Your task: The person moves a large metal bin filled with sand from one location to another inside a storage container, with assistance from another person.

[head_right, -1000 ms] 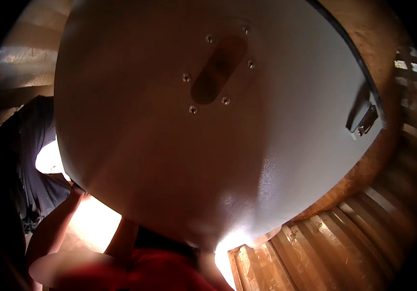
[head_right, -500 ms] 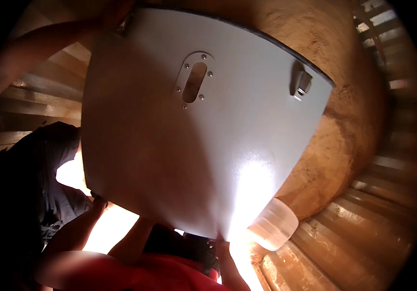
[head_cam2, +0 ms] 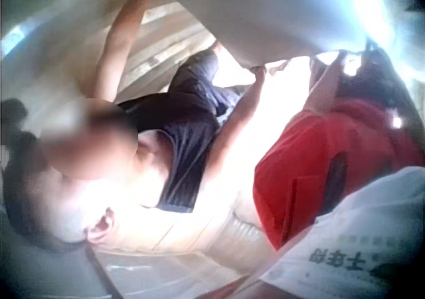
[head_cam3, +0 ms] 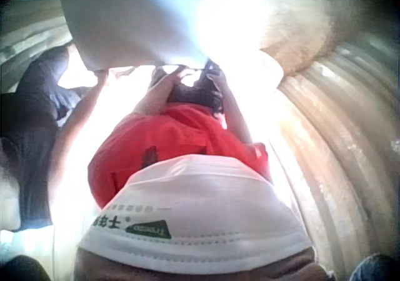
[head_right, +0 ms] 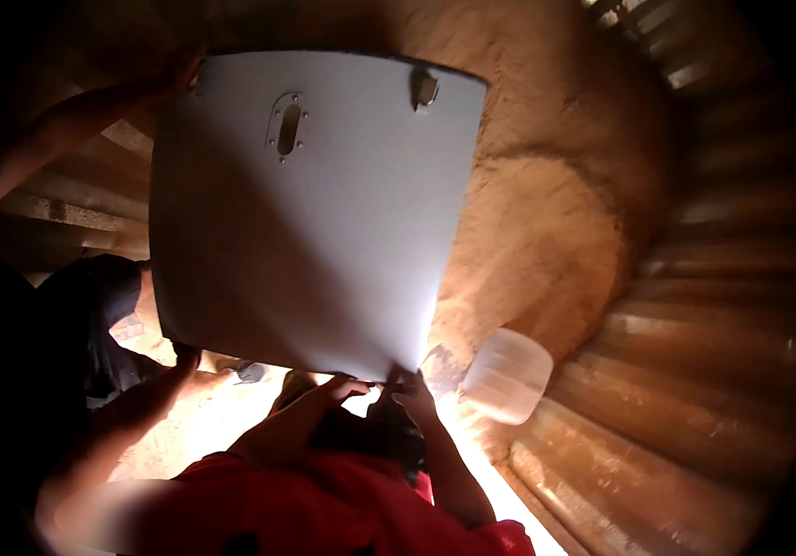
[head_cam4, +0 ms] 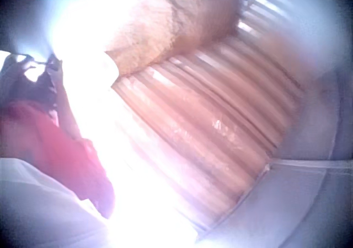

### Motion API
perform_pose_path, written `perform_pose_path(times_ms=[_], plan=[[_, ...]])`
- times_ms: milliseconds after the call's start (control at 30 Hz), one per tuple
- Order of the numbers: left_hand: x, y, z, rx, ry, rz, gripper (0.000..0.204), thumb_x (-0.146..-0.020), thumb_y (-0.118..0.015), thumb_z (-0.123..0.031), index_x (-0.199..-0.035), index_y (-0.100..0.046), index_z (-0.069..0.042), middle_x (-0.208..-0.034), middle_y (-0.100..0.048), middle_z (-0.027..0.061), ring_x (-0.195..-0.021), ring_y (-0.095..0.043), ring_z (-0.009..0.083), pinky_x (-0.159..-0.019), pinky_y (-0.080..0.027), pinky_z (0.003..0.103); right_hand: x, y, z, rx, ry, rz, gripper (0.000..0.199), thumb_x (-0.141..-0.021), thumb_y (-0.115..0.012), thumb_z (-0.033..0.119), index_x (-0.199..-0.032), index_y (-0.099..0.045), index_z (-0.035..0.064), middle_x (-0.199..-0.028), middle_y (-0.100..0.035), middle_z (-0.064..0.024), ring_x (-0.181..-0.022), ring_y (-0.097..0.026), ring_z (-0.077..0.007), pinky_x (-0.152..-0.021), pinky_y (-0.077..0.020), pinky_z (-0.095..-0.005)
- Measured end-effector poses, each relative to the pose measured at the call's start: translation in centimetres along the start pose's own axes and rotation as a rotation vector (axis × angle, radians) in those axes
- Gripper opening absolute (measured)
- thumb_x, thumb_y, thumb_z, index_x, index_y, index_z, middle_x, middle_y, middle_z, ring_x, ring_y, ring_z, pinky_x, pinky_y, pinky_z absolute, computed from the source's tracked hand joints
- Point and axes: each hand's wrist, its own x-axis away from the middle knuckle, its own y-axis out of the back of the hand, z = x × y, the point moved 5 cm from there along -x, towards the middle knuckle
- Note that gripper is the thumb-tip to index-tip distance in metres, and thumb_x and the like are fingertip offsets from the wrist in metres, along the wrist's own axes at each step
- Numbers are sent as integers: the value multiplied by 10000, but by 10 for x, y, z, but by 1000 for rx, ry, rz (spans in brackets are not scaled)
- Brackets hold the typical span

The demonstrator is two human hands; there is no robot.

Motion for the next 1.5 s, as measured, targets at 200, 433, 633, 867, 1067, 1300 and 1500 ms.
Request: perform_pose_path(times_ms=[200,433,633,867,1067,1300,1500], plan=[[-32,-49,-39,-39,-84,-269,433,-816,-637,-222,-1194,-524,-43,-1193,-557,125,-1057,-560,240,-880,-458,392,-63,154,38,-199,-5,-184,223,-879,-509,184,-1056,-565,59,-844,-617,-66,-685,-584,-158,-570,-499,-300],[-53,-68,-45,5,-199,-462,442,-800,-652,-217,-1186,-531,-41,-1185,-563,125,-1052,-561,236,-876,-460,385,-180,225,335,54,475,-156,259,-828,-578,155,-1080,-571,94,-893,-592,-29,-734,-572,-126,-630,-481,-262],[-38,-64,-47,29,-274,-611,450,-786,-664,-213,-1180,-537,-39,-1178,-568,125,-1048,-563,233,-872,-462,378,-212,152,533,458,738,-197,381,-919,-503,259,-1252,-497,74,-1259,-497,-79,-1149,-474,-214,-949,-371,-334],[-23,-70,-53,-16,-242,-706,459,-769,-679,-208,-1173,-544,-36,-1169,-574,125,-1043,-565,229,-868,-464,371,-349,151,599,1251,1064,-252,412,-927,-492,281,-1249,-502,25,-1054,-607,-139,-947,-582,-229,-840,-448,-355],[-2,-76,-25,10,-171,-834,467,-755,-691,-204,-1167,-550,-34,-1162,-580,125,-1039,-566,225,-865,-466,365,-274,106,574,756,682,-110,443,-940,-448,388,-873,-636,-9,-687,-605,-126,-654,-563,-182,-595,-426,-349],[-12,-79,-34,-34,-245,-835,477,-739,-706,-199,-1159,-557,-32,-1154,-585,125,-1035,-568,221,-860,-468,358,-284,129,573,478,606,-154,261,-915,-490,222,-925,-604,-12,-811,-621,-154,-732,-597,-208,-634,-461,-349],[7,-84,-2,-115,-312,-837,485,-725,-719,-195,-1153,-563,-30,-1147,-591,125,-1031,-569,218,-857,-470,351,-203,149,524,981,1063,-319,268,-893,-493,201,-776,-577,-25,-672,-569,-155,-636,-561,-232,-596,-433,-377]])
